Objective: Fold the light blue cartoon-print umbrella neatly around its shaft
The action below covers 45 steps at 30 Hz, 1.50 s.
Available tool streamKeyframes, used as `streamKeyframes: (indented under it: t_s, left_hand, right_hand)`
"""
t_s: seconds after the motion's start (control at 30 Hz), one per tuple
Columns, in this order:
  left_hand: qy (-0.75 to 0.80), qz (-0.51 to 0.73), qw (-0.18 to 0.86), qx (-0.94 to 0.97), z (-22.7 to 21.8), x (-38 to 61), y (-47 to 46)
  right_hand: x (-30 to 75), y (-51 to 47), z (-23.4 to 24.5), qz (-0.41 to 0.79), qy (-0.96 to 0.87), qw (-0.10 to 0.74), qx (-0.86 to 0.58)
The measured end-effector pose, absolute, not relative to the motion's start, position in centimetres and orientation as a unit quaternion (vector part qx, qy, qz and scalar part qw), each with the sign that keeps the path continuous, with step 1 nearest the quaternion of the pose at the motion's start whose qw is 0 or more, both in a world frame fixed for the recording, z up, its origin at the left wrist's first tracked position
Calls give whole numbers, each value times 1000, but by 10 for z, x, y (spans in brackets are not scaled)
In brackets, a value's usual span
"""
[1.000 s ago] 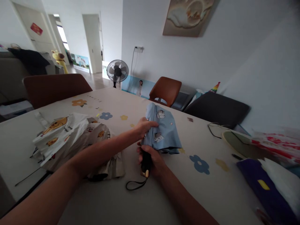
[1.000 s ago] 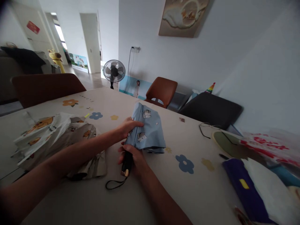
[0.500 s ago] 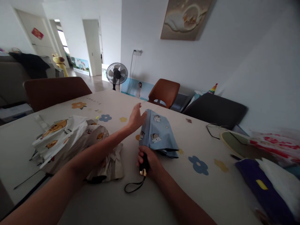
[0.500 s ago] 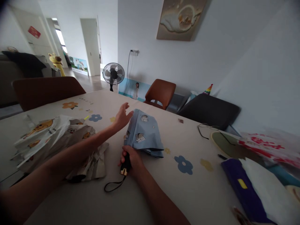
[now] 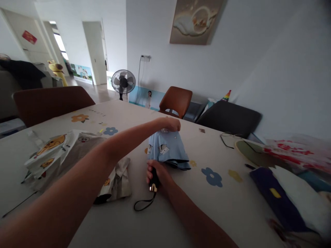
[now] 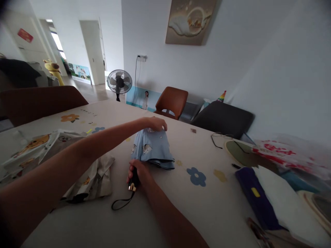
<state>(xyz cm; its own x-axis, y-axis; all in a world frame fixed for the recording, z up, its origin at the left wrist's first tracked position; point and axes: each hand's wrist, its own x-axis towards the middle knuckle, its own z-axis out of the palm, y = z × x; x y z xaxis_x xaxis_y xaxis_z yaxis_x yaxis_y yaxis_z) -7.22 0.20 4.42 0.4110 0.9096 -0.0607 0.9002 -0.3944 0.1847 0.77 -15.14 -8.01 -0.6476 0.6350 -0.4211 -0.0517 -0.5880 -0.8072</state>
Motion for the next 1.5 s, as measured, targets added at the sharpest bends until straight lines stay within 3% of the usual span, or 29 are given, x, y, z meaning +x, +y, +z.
streamKeyframes:
  t_s: [0.13, 0.37, 0.57, 1.0, 1.27, 1.5]
  left_hand:
    - [516, 51, 84, 851, 50, -84, -1]
    - [504, 218, 95, 830, 62, -121, -15]
    - [488, 366, 286, 739, 59, -157, -31]
    - [377, 397, 539, 640, 65, -188, -18]
    - [506, 231, 464, 689, 80, -192, -22]
    - [500, 371, 479, 619, 76, -190, -20]
  right_hand:
    - [6, -150, -81, 826, -396, 201, -348]
    - [5, -149, -82, 829, -370, 221, -356]
    - [5, -150, -75, 821, -369, 222, -376]
    - [2, -155, -71, 781, -413, 225, -412]
    - [0, -155, -72, 769, -421, 239, -417]
    - [-2, -156, -70, 748, -439, 216, -449]
